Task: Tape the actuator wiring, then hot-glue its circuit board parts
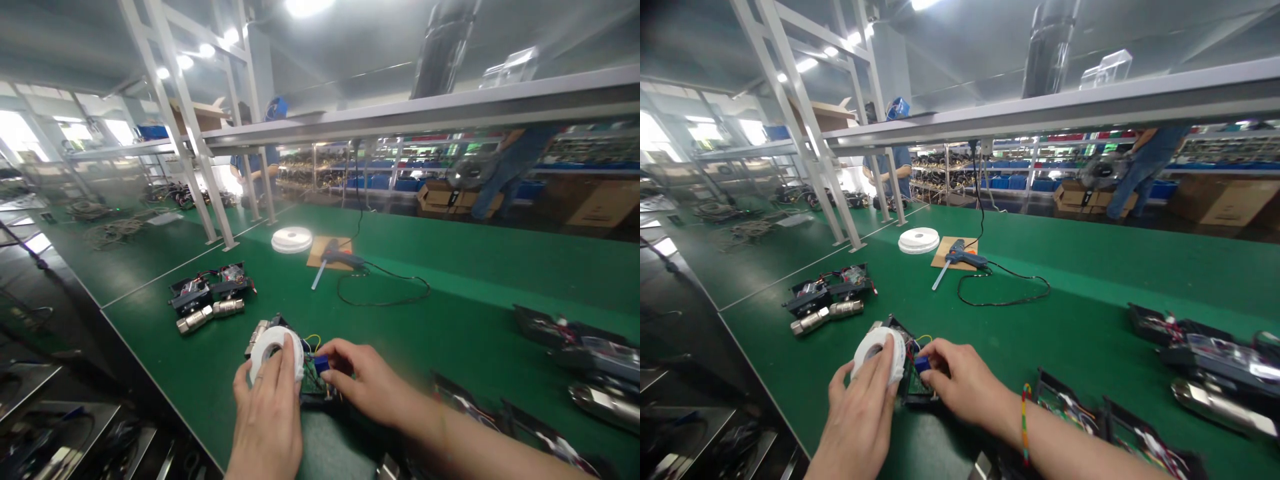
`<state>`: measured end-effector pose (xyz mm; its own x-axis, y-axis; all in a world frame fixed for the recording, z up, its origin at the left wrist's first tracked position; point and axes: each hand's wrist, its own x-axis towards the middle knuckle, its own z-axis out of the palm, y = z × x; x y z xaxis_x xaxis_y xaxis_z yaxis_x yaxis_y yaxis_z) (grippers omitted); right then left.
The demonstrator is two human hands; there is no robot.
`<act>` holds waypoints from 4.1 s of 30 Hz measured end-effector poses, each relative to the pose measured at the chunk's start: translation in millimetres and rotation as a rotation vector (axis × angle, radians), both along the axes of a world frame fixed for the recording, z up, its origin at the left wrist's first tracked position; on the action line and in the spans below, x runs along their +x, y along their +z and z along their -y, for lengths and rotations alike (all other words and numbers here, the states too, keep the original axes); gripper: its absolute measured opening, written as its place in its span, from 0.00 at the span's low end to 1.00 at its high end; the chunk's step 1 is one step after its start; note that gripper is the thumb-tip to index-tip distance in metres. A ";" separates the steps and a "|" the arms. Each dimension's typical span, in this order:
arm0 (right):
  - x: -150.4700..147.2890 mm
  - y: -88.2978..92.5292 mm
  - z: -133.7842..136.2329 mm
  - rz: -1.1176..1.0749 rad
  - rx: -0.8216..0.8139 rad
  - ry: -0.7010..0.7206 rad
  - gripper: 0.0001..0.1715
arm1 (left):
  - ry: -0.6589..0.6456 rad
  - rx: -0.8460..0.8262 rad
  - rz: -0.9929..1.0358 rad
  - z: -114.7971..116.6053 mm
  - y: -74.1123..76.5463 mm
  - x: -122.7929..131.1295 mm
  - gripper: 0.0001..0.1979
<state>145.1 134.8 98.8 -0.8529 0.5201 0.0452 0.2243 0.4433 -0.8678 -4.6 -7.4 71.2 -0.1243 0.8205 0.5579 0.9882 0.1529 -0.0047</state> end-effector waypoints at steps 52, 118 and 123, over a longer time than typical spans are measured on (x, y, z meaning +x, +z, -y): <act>-9.7 -9.4 -6.2 -0.035 -0.450 -0.251 0.09 | 0.108 0.509 0.049 -18.9 -9.6 41.5 0.37; -36.0 18.3 -46.8 0.478 0.558 0.725 0.11 | 0.238 0.285 -0.050 -11.3 -60.7 20.7 0.41; -34.1 15.5 -48.7 0.452 0.639 0.753 0.10 | 0.223 0.302 -0.056 -12.1 -61.2 20.4 0.40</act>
